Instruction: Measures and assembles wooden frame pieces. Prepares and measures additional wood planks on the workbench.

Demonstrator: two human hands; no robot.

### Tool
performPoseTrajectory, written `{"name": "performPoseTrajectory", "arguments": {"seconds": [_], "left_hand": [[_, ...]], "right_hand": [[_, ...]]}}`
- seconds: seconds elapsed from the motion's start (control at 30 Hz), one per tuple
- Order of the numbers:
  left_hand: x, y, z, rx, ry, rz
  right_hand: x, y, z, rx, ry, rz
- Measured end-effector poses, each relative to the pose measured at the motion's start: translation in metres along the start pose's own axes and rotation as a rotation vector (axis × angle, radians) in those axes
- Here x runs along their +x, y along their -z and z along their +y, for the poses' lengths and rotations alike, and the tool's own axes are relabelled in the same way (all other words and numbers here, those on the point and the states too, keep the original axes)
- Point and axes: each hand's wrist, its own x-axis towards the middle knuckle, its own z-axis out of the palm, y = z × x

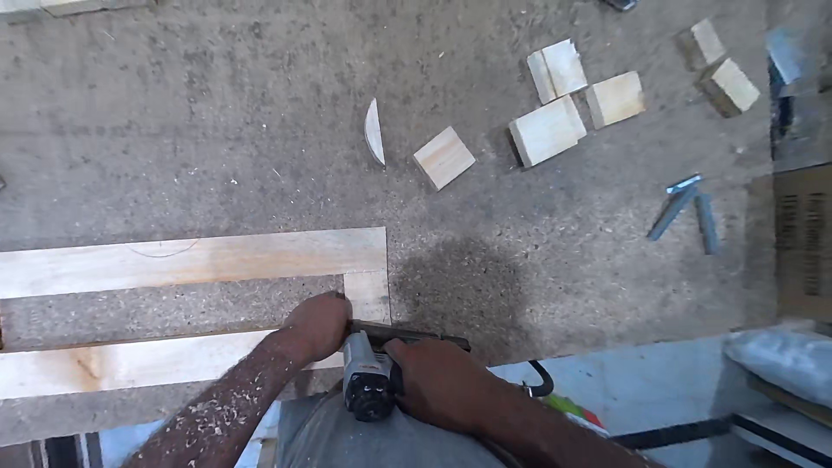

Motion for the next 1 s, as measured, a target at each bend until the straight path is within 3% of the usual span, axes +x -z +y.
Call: {"name": "performPoseTrajectory", "arguments": {"seconds": [0.87,1.0], "left_hand": [[0.008,-0.001,-0.001,0.009,0.069,-0.028],[-0.013,0.006,0.003,-0.16,0.077,0.049]], "right_hand": [[-0.017,-0.005,0.033,0.065,-0.093,0.028],[-0.033,-0.013,0.037,0.143,-0.136,0.081]]}}
